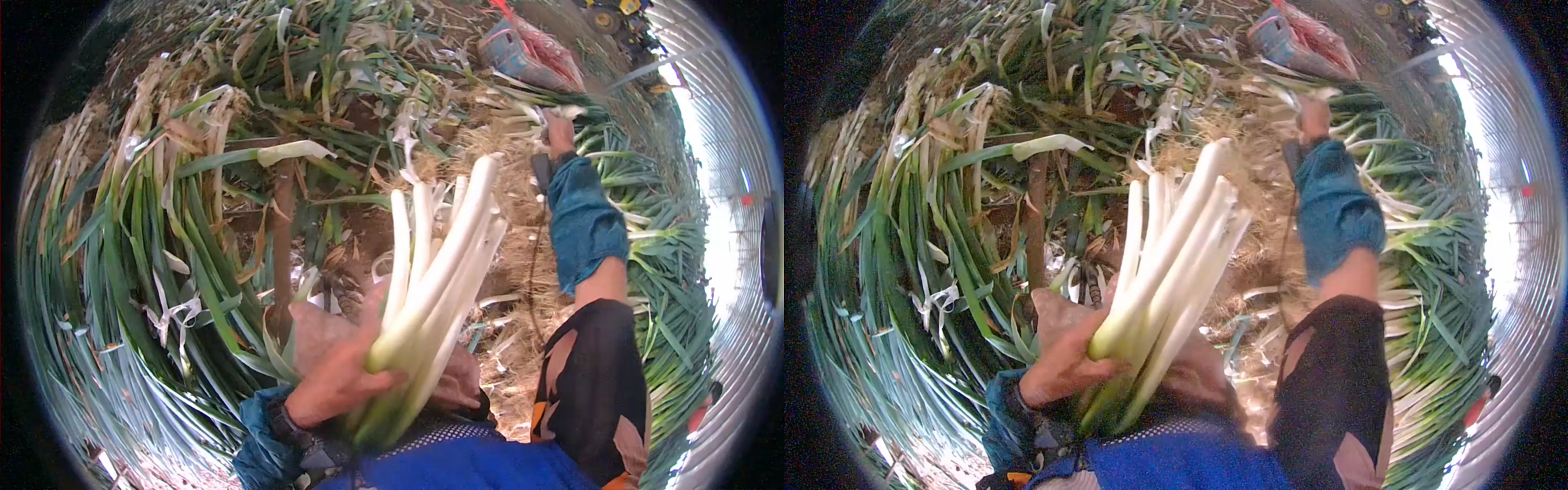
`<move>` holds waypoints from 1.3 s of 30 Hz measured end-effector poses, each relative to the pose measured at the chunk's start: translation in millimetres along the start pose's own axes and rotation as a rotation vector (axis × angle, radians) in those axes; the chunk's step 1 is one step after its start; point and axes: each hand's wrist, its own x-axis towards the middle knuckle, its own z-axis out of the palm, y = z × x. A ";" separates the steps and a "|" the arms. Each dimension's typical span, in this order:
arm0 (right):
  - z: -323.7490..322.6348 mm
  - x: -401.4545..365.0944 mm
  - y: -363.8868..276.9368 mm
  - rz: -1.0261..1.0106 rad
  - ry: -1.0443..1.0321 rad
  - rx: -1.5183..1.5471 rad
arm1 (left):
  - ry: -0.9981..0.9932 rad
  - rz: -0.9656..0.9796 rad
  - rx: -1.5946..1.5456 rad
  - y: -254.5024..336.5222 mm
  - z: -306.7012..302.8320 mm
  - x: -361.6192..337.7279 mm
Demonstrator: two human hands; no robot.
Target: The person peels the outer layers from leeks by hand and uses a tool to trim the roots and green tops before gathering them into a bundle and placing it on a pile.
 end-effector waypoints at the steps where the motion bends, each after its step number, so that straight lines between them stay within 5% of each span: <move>1: -9.2 1.2 4.1 -0.008 -0.039 -0.011 | -0.002 0.002 0.008 -0.2 -0.5 0.0; 5: -6.5 -56.5 -7.3 -0.066 -0.365 0.169 | 0.021 0.076 -0.023 -6.6 4.4 -0.3; 7: -58.4 -118.7 -73.7 0.114 -0.621 0.888 | 0.015 0.071 0.000 -4.0 2.9 -1.6; 9: -46.1 -163.8 -99.1 -0.007 -0.467 1.128 | 0.027 0.098 -0.024 -2.2 6.0 -1.8; 12: -65.9 -194.1 -148.2 -0.089 -0.261 0.703 | 0.047 0.140 -0.036 -4.4 8.8 -2.4; 15: -72.7 -172.5 -137.5 -0.087 -0.448 0.875 | 0.036 0.100 0.054 -1.7 5.1 -4.6; 19: -40.9 -143.1 -112.1 -0.128 -0.371 0.809 | 0.110 0.285 0.145 -23.5 7.9 8.4; 21: -8.3 -136.6 -88.5 -0.155 -0.087 0.674 | 0.138 0.312 0.249 -33.0 10.0 11.0; 24: 5.7 -111.2 -59.8 0.077 0.109 0.471 | 0.143 0.266 0.275 -34.3 8.4 12.4; 28: 67.4 -170.1 -52.0 -0.137 0.111 0.712 | 0.088 0.155 0.125 -17.9 5.2 2.1; 33: 101.9 -269.1 -130.5 0.126 0.001 0.793 | 0.050 0.106 0.034 -12.3 6.7 1.8; 39: 115.7 -227.4 -157.6 0.206 0.024 0.803 | 0.031 0.035 0.077 -6.4 3.1 1.7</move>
